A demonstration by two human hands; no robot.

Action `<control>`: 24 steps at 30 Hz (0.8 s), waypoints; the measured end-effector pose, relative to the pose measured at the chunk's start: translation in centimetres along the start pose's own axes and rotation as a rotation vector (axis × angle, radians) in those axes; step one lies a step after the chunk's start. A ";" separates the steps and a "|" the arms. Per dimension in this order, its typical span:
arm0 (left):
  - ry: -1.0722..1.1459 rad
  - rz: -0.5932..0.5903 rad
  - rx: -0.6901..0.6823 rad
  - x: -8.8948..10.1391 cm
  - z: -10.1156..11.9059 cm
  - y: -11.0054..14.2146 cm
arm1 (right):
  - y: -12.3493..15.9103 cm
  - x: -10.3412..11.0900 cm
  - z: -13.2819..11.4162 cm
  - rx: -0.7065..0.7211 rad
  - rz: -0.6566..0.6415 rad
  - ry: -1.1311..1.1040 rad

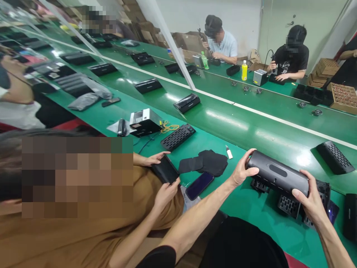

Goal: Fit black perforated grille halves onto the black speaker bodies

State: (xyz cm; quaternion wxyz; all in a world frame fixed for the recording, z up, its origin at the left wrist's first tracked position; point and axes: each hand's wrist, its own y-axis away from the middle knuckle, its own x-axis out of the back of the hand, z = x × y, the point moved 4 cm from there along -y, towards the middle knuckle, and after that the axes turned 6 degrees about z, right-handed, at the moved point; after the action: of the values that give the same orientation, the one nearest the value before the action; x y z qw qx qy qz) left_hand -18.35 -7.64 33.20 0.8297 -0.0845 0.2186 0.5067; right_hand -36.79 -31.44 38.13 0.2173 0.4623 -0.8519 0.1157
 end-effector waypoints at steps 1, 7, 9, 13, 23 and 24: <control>0.012 0.033 0.013 0.3 -0.4 -0.1 | -0.1 0.0 -0.4 0.000 -0.030 0.031; 0.079 0.123 0.291 2.1 -2.8 -2.8 | -1.9 -0.9 -3.1 0.045 -0.202 0.181; 0.114 0.146 0.336 2.2 -2.5 -4.2 | -4.2 -1.4 -2.1 -0.078 -0.158 -0.001; 0.211 0.204 0.237 1.1 0.0 -5.2 | -11.4 -3.6 3.1 -0.389 0.062 -0.432; 0.117 -0.108 0.211 -4.3 5.0 2.4 | -25.0 -8.7 12.2 -0.695 0.290 -0.481; 0.105 -0.138 0.203 -4.9 5.7 2.8 | -25.0 -8.5 12.6 -0.694 0.296 -0.460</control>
State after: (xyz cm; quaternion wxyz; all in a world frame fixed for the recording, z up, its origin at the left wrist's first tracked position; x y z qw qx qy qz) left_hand -21.16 -8.17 40.76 0.8541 -0.0414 0.3058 0.4187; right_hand -15.10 -43.87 22.96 0.1453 0.2484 -0.9236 -0.2534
